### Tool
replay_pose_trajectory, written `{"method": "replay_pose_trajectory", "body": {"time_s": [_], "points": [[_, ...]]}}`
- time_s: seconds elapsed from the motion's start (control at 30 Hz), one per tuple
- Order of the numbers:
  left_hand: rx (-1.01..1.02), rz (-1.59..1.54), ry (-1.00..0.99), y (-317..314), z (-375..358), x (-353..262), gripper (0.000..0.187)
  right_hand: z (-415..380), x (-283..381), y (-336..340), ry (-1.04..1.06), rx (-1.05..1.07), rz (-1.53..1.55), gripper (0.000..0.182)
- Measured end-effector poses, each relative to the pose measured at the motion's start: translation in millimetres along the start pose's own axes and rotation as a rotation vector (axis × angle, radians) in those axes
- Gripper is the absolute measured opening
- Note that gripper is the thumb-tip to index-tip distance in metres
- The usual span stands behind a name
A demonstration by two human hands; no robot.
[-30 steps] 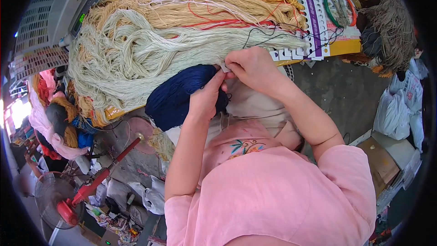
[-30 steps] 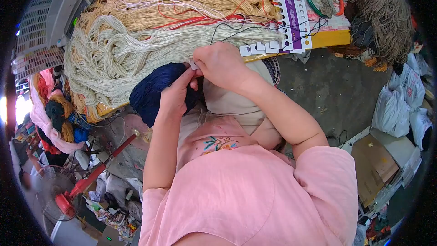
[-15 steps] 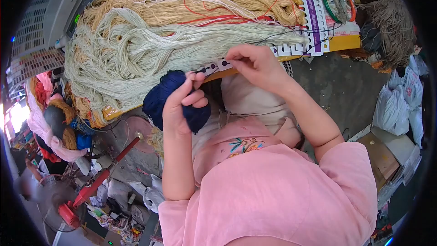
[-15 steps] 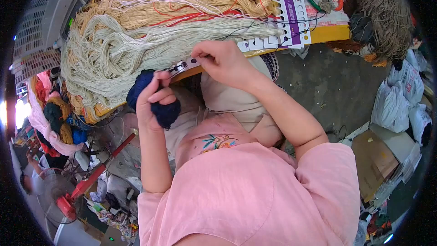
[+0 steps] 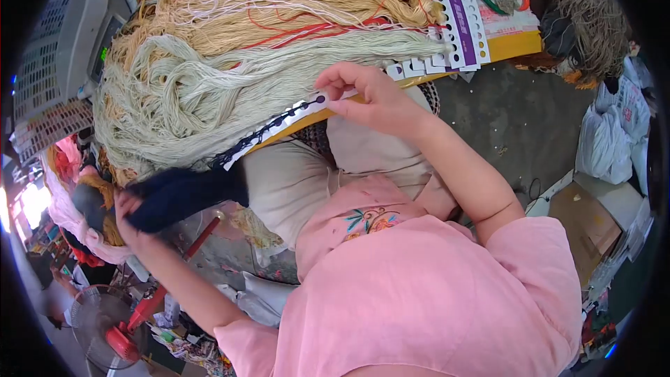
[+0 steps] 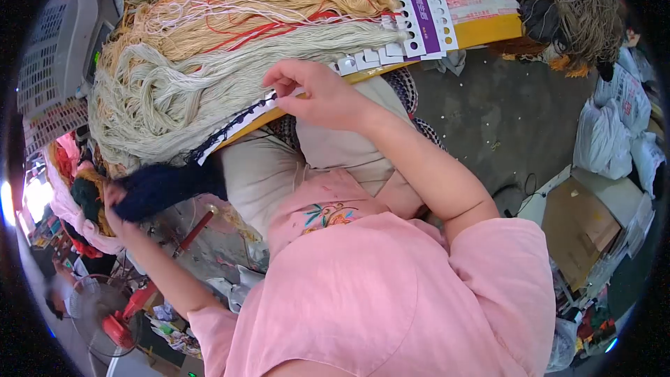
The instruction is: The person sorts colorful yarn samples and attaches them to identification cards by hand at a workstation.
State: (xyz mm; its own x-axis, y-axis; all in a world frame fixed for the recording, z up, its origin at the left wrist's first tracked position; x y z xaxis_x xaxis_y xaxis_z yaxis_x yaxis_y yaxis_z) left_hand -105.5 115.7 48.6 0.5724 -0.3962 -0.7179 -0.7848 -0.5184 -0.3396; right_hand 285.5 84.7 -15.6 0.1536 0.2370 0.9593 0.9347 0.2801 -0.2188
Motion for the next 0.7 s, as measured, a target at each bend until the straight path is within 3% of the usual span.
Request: {"method": "replay_pose_trajectory", "body": {"time_s": [0.03,0.07,0.1,0.17,0.2,0.23,0.27,0.3,0.37,0.47,0.5,0.53,0.6,0.7], "points": [[-0.549,0.299,-0.338,7.1,-40.9,-18.5,0.029,-0.3,1.9,-0.9,-0.003,0.007,-0.061,0.023],[-0.553,0.303,-0.35,102.5,-29.5,-58.8,0.029,0.3,3.0,-2.5,-0.005,0.018,-0.122,0.024],[-0.208,-0.148,-0.311,184.8,-12.4,-98.0,0.034,1.5,3.5,-3.8,0.005,0.02,-0.115,0.024],[0.113,-0.347,0.031,88.3,-64.5,-36.2,0.034,0.3,6.5,-6.3,0.084,-0.026,-0.233,0.026],[0.109,-0.091,-0.032,40.7,-84.1,1.0,0.032,-0.5,8.7,-7.2,0.128,-0.075,-0.247,0.023],[0.184,-0.057,0.046,12.1,-93.1,40.7,0.032,-0.3,9.9,-10.9,0.132,-0.059,-0.25,0.023],[0.07,0.22,0.029,-10.8,-103.6,72.1,0.036,-1.3,16.1,-11.4,0.196,-0.11,-0.34,0.022],[0.067,0.145,0.139,-33.6,-109.2,104.2,0.038,-3.0,22.1,-12.5,0.26,-0.162,-0.431,0.02],[0.303,0.079,0.254,-71.8,-110.7,145.8,0.042,-8.0,27.1,-18.3,0.285,-0.171,-0.466,0.014],[0.472,-0.021,0.308,-118.0,-109.0,176.8,0.044,-18.7,28.1,-31.9,0.138,-0.105,-0.312,0.011],[0.491,-0.028,0.321,-125.4,-110.2,182.8,0.045,-21.7,24.4,-40.8,0.054,-0.064,-0.191,0.011],[0.533,-0.017,0.326,-133.2,-111.7,186.6,0.047,-25.0,20.5,-53.1,-0.086,-0.033,0.135,0.009],[0.531,0.155,0.282,-140.5,-116.4,186.4,0.055,-25.7,9.1,-69.9,-0.194,0.097,0.263,0.005],[0.587,0.071,0.262,-142.2,-115.8,179.1,0.052,-22.4,7.7,-71.7,-0.219,0.124,0.29,0.006]]}}
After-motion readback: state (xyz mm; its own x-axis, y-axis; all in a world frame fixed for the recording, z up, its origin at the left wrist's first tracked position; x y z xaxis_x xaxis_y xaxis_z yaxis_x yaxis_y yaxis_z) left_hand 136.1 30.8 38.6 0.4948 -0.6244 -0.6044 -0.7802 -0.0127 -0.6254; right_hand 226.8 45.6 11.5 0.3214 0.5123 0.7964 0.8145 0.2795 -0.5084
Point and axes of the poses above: each hand's wrist, its own z-axis towards the middle knuckle, its own y-axis out of the back of the hand, x = y × z, the point moved 6 cm from there along z, towards the middle knuckle, and after that the axes turned 1 degree about -y, right-handed, at the moved point
